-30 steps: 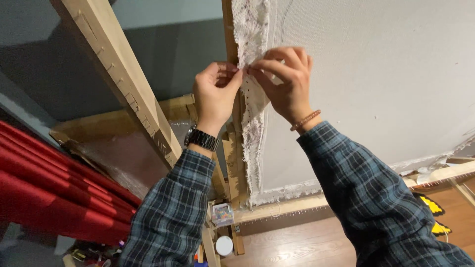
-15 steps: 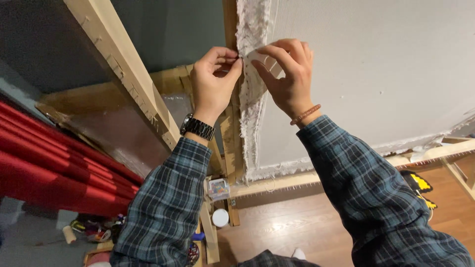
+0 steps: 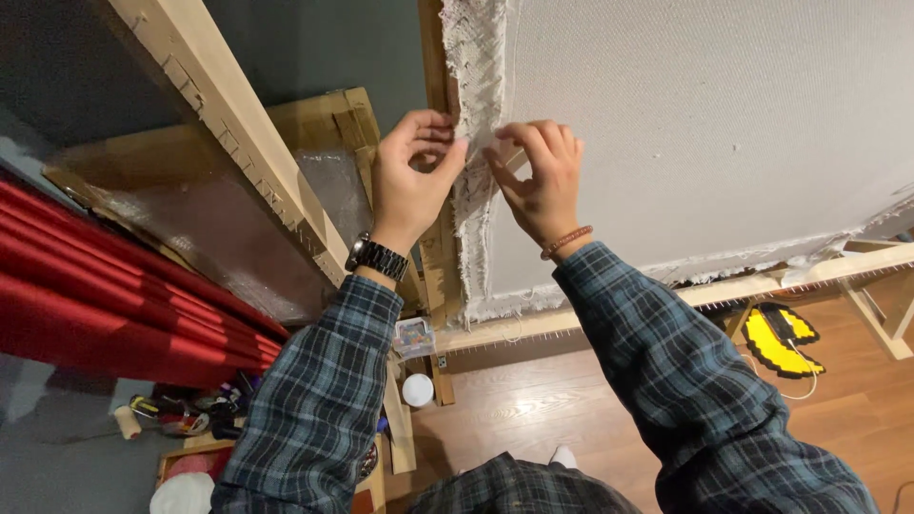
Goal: Preparing a rug canvas on a frame and using a tufting gun to apply yarn
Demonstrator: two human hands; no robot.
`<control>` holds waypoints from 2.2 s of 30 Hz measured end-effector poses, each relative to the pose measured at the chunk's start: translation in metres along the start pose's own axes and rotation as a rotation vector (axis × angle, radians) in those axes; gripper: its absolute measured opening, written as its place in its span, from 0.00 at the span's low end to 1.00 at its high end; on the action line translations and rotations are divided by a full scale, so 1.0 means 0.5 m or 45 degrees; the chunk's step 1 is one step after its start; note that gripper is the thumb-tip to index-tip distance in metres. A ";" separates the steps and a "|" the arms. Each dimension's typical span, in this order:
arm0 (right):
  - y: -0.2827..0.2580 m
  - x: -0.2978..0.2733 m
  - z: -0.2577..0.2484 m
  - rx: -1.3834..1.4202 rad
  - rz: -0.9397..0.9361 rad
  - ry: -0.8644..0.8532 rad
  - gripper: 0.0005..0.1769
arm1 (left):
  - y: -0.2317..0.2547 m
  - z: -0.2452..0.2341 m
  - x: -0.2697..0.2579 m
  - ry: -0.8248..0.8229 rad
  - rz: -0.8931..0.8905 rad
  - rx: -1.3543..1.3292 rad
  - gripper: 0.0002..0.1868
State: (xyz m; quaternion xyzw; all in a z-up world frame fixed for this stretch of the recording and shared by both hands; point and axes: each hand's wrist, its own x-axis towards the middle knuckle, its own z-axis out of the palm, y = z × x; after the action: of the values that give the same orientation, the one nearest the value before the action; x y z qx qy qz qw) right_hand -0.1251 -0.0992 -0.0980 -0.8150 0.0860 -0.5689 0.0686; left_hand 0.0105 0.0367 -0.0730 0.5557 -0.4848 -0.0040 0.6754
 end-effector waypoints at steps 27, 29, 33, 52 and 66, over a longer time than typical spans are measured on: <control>0.351 -0.219 -0.258 0.015 0.643 -0.064 0.32 | -0.165 0.348 -0.272 0.060 -0.792 0.269 0.26; 0.422 -0.228 -0.291 0.025 0.705 0.090 0.39 | -0.156 0.416 -0.277 0.208 -0.818 0.240 0.34; 0.623 -0.223 -0.348 0.293 1.496 0.215 0.51 | -0.132 0.557 -0.283 0.385 -0.878 0.415 0.46; 1.181 -0.409 -0.759 0.251 1.823 -0.141 0.51 | -0.148 1.178 -0.141 0.378 -0.067 0.947 0.57; 1.349 -0.335 -0.818 0.666 1.981 0.198 0.44 | -0.279 1.471 -0.157 0.351 0.300 1.006 0.54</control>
State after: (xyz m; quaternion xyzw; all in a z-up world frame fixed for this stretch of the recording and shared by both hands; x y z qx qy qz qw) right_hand -0.6076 -0.7264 -0.2526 -0.4385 0.4951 -0.4151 0.6247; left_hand -0.4416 -0.5230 -0.2939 0.7076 -0.4145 0.3333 0.4651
